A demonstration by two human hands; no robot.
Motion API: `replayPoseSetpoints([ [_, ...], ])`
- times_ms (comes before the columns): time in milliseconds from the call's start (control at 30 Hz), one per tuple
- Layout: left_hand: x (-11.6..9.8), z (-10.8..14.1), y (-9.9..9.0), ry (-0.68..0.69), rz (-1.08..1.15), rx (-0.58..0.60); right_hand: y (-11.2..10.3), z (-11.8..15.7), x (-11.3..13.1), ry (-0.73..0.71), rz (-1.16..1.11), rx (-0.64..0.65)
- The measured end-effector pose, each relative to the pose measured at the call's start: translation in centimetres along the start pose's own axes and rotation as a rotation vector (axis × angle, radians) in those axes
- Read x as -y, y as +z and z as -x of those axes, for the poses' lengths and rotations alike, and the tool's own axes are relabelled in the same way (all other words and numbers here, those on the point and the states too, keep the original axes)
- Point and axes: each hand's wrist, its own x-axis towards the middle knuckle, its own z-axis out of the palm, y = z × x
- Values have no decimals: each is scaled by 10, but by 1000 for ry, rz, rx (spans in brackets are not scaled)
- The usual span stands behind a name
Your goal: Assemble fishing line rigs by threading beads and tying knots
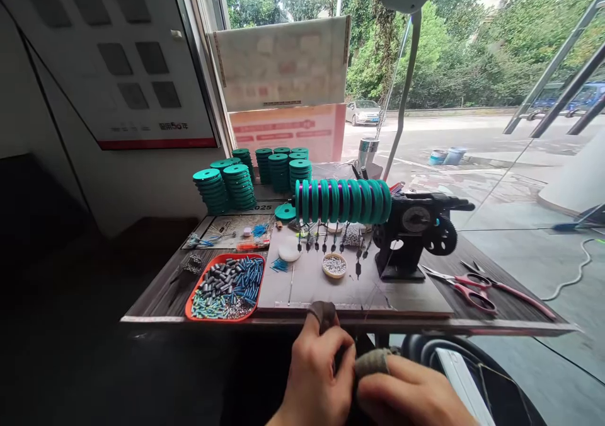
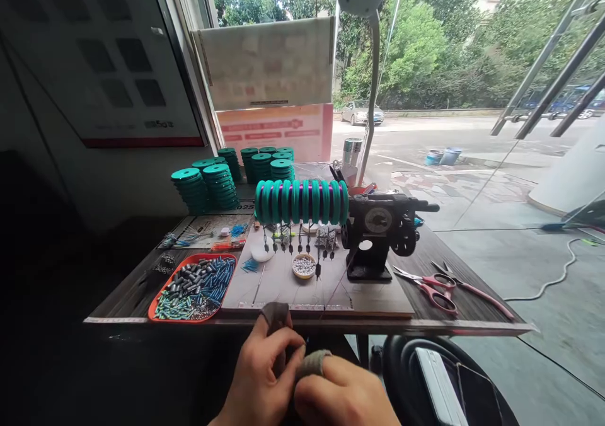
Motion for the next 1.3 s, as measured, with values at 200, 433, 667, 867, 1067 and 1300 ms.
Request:
replayPoseSetpoints([
  [200,21,9,15,238,-299,-448,-33,-104,24,463,-244,450],
  [433,15,0,5,318,-363,-364,-7,-155,-4,621,-193,722],
  [667,-1,-16,-8,-551,781,-17,-35,-104,16,337,67,352],
  [867,4,-19,-6,-1016,1291,146,-25,-17,-13,-593,627,-29],
  [1067,-3,-14,-2,-1048,1316,125,-2,-13,-18,-446,390,-156],
  [1300,-5,-11,0,-792,995,154,17,4,-21,861,-971,-5],
])
